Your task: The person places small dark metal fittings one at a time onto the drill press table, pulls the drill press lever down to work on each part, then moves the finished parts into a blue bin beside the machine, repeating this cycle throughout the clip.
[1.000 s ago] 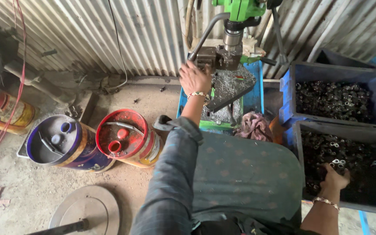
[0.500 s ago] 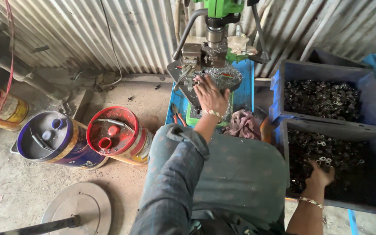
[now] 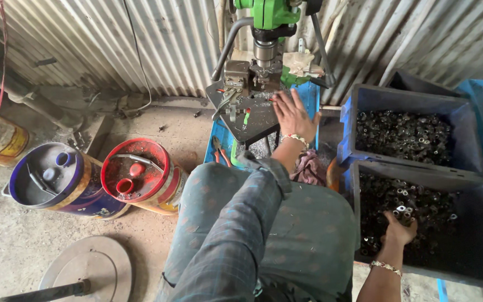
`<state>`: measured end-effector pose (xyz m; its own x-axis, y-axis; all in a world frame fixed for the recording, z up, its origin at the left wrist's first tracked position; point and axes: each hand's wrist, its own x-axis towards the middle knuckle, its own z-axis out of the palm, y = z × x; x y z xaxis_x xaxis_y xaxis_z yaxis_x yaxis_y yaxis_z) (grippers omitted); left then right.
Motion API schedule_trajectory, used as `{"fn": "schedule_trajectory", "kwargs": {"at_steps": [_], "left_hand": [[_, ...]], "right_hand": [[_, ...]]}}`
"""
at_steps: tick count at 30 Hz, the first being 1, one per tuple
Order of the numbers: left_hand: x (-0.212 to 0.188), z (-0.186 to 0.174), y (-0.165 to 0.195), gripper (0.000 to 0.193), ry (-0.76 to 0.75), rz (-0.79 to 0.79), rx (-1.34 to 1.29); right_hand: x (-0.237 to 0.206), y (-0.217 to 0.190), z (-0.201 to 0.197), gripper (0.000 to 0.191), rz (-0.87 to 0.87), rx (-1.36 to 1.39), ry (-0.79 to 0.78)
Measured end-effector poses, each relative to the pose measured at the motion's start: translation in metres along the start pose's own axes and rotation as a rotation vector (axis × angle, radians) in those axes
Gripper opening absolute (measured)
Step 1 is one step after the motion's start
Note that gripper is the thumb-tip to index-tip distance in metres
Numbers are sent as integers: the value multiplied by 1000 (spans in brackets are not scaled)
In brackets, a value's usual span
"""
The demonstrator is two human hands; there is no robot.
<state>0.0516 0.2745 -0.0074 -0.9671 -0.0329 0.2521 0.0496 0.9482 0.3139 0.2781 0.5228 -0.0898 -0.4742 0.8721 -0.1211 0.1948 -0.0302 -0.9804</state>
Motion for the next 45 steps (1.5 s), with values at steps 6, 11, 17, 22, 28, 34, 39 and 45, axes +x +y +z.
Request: {"fn": "schedule_trajectory", "kwargs": {"at_steps": [6, 11, 17, 22, 28, 34, 39, 45], "left_hand": [[-10, -1, 5, 78, -15, 416, -53], [-23, -20, -25, 44, 295, 517, -314], [-28, -63, -113, 17, 265, 550, -248], [-23, -106, -159, 8, 439, 393, -75], [-22, -150, -162, 20, 197, -209, -494], [-2, -158, -154, 48, 182, -45, -249], [29, -137, -147, 98, 136, -4, 3], [35, -132, -159, 121, 85, 65, -161]], "right_hand": [[-2, -2, -1, 99, -117, -118, 4], [-7, -4, -1, 94, -6, 109, -69], [-18, -13, -2, 83, 42, 340, -34], [-23, -10, -3, 80, 28, 239, -32], [-39, -15, -2, 71, 5, 386, -75], [-47, -26, -8, 73, 261, 574, -73], [-45, -27, -15, 73, 357, 496, -2], [-41, -43, -30, 76, 161, 570, -114]]}}
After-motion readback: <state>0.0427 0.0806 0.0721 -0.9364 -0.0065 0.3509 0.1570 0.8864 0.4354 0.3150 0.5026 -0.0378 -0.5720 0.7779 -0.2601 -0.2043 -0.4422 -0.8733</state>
